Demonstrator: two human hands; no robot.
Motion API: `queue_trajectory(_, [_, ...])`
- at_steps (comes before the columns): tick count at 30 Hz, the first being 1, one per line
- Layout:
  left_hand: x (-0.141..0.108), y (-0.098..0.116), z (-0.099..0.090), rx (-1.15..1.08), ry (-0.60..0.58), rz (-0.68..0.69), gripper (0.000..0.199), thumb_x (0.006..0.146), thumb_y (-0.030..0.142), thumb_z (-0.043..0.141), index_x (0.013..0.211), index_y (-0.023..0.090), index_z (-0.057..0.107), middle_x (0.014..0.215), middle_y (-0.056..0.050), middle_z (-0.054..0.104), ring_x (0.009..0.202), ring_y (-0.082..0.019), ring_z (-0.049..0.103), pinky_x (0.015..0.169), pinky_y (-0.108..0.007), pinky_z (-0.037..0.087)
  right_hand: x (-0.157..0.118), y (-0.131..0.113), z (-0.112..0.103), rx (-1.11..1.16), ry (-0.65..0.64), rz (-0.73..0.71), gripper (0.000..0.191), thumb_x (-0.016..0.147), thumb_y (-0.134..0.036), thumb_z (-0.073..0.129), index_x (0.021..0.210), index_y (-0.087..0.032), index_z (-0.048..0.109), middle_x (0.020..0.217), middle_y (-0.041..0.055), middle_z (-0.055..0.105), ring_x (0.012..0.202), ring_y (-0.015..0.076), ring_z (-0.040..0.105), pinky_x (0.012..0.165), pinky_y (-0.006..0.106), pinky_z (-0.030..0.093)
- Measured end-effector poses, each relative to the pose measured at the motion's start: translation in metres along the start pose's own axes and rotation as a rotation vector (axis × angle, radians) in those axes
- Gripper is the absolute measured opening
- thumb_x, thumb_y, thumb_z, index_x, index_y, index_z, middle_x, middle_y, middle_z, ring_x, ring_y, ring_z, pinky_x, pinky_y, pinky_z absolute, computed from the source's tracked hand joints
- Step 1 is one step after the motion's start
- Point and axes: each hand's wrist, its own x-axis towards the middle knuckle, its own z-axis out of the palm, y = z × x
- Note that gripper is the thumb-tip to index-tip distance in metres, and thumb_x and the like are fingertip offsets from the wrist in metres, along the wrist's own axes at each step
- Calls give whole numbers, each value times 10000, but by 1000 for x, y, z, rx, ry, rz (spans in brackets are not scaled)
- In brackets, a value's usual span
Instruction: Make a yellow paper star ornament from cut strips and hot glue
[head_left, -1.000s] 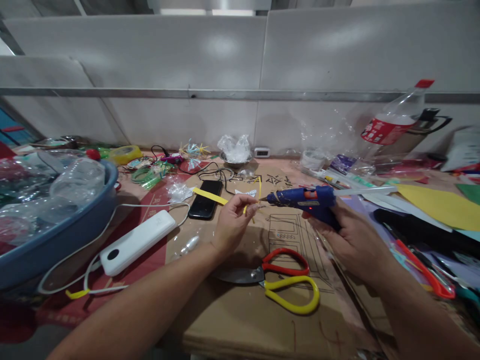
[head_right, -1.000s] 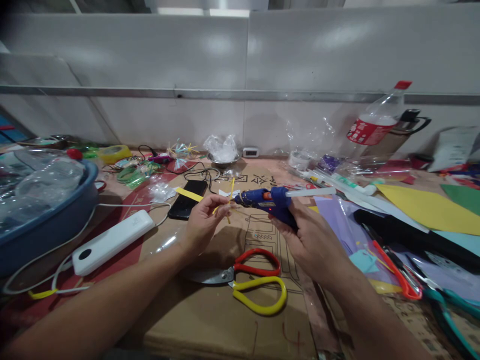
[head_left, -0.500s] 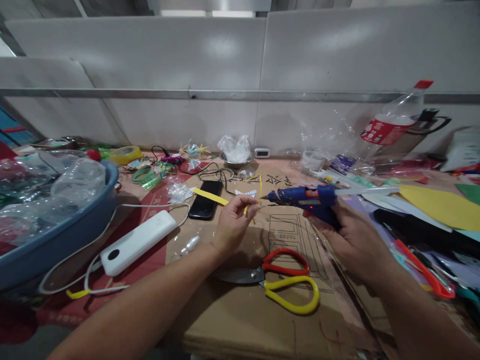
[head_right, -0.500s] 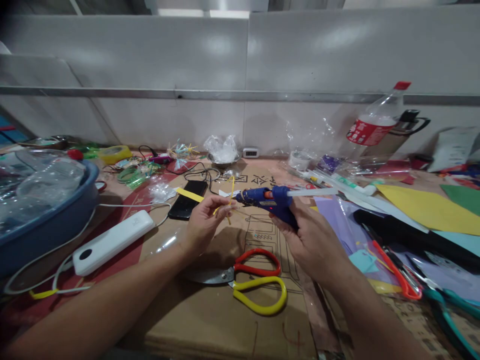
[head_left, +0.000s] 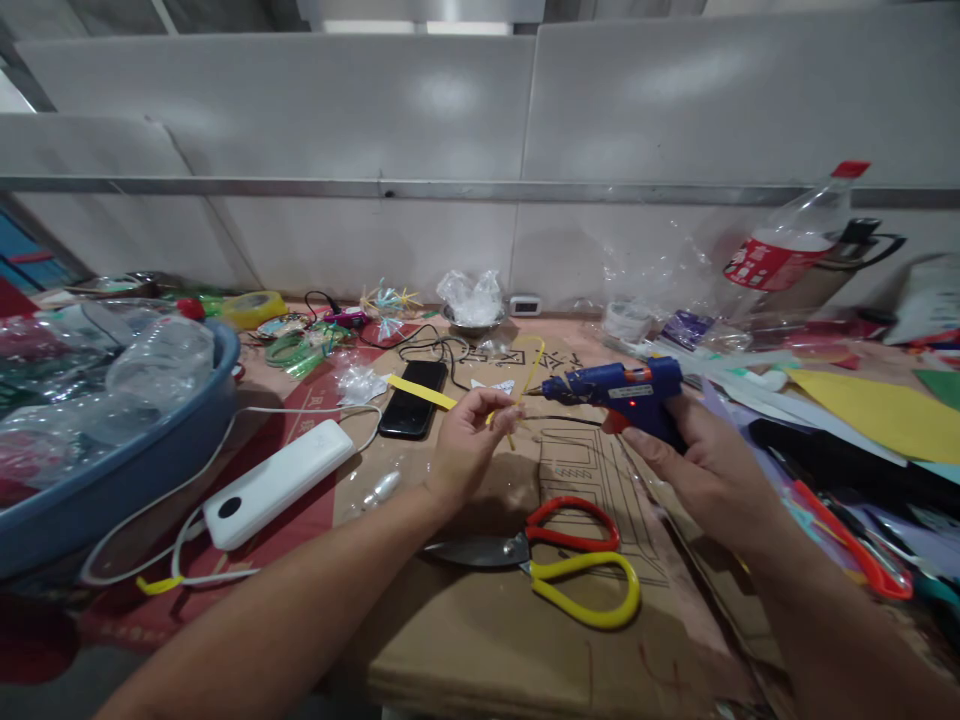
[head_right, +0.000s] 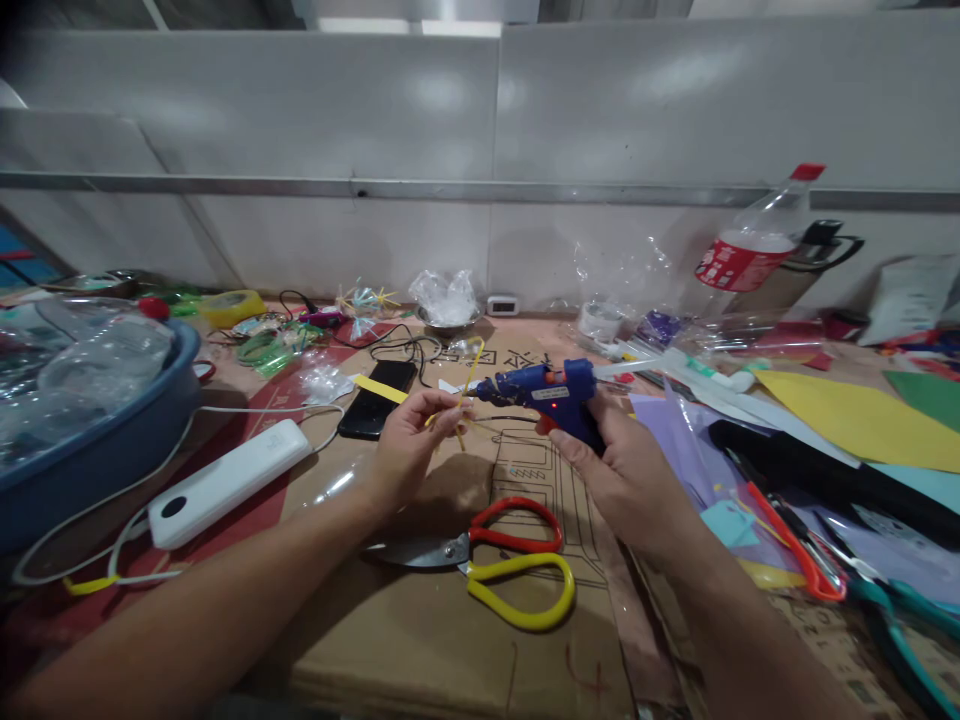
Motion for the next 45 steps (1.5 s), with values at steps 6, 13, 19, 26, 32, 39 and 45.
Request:
queue_trajectory(6, [-1,4,3,-46,7,-47,292,758,359,786,896,151,634,895,-51,709,843,-154,666,755,-286,518,4,-2,1,511,-12,357,419,763,-431,731,1110,-235,600,826,16,662,636,147,559,501,247,461])
queue_trajectory(13, [-3,5,7,-79,44,-57,269,783,327,762,921,158,606,929,-50,695,870,-156,674,781,-298,515,22,39,7,692,120,545,364,668,-418,786,800,-214,515,672,-35,561,483,75,462,349,162,287])
queue_trajectory(19, [-9,9,9,-18,-9,-2,275,788,341,758,918,155,602,952,-66,698,868,-153,652,786,-299,514,28,83,25,-70,163,286,209,764,-333,704,696,-215,546,591,30,569,576,193,565,513,324,447])
queue_trajectory(26, [-15,9,12,71,-86,93,253,809,355,740,894,152,614,910,-56,676,824,-140,626,783,-283,501,12,12,38,35,57,-96,281,986,-399,468,1089,-211,650,1145,87,666,1137,237,584,1015,439,420])
queue_trajectory(32, [-17,5,10,124,-137,129,255,824,381,726,939,175,629,993,-78,700,957,-179,657,882,-305,496,4,-23,49,243,-50,-65,261,980,-411,502,961,-209,666,1045,52,682,1022,201,622,902,342,465])
queue_trajectory(39, [-20,3,10,189,-166,160,231,853,387,691,942,183,629,1011,-94,711,980,-191,670,924,-334,501,1,-25,48,172,80,-67,202,941,-355,574,838,-207,664,882,29,673,853,182,615,779,315,461])
queue_trajectory(45, [-20,2,9,231,-165,174,216,866,380,674,949,187,626,990,-85,709,946,-181,665,888,-314,507,-3,-32,48,121,108,-153,161,930,-322,601,826,-210,651,858,39,668,846,183,613,797,333,470])
